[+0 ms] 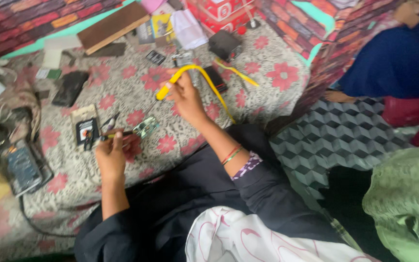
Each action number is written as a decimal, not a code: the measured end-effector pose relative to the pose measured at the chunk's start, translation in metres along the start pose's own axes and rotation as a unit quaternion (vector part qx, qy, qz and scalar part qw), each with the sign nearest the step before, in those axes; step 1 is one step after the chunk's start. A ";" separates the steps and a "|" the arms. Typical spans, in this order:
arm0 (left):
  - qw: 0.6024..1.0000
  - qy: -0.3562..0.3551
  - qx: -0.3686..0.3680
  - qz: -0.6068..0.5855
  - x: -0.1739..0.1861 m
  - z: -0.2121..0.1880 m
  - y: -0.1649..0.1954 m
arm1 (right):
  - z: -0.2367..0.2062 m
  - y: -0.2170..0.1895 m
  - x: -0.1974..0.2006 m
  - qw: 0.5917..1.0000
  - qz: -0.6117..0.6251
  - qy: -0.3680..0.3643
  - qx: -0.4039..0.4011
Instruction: The person sits at a low bed used as a workbench and cleans a disassembled phone motherboard, brushing its surface with a toothbrush while steadying it with the other hand. They occasionally reposition the board and nearby tools, then set the toothbrush down and pick up a yellow flexible tool at the end.
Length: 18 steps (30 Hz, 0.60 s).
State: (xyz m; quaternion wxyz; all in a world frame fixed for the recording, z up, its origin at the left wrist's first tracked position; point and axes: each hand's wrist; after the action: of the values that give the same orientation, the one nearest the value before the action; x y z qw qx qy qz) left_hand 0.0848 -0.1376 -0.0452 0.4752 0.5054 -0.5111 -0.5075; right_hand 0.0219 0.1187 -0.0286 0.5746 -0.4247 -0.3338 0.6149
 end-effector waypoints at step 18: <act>1.000 0.012 0.011 -0.013 -0.004 0.018 0.002 | 0.007 -0.020 0.000 0.992 -0.109 -0.062 0.030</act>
State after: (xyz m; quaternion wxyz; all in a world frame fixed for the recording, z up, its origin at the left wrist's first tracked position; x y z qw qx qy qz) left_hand 0.0665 -0.1327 -0.0438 0.4688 0.5232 -0.5046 -0.5018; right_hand 0.0243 0.1220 -0.0083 0.6291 -0.3294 -0.3945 0.5832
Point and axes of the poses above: each hand's wrist, its own z-axis towards the middle knuckle, its own x-axis out of the back of the hand, y = z × x, and after that the axes turned 4 degrees about -y, right-handed
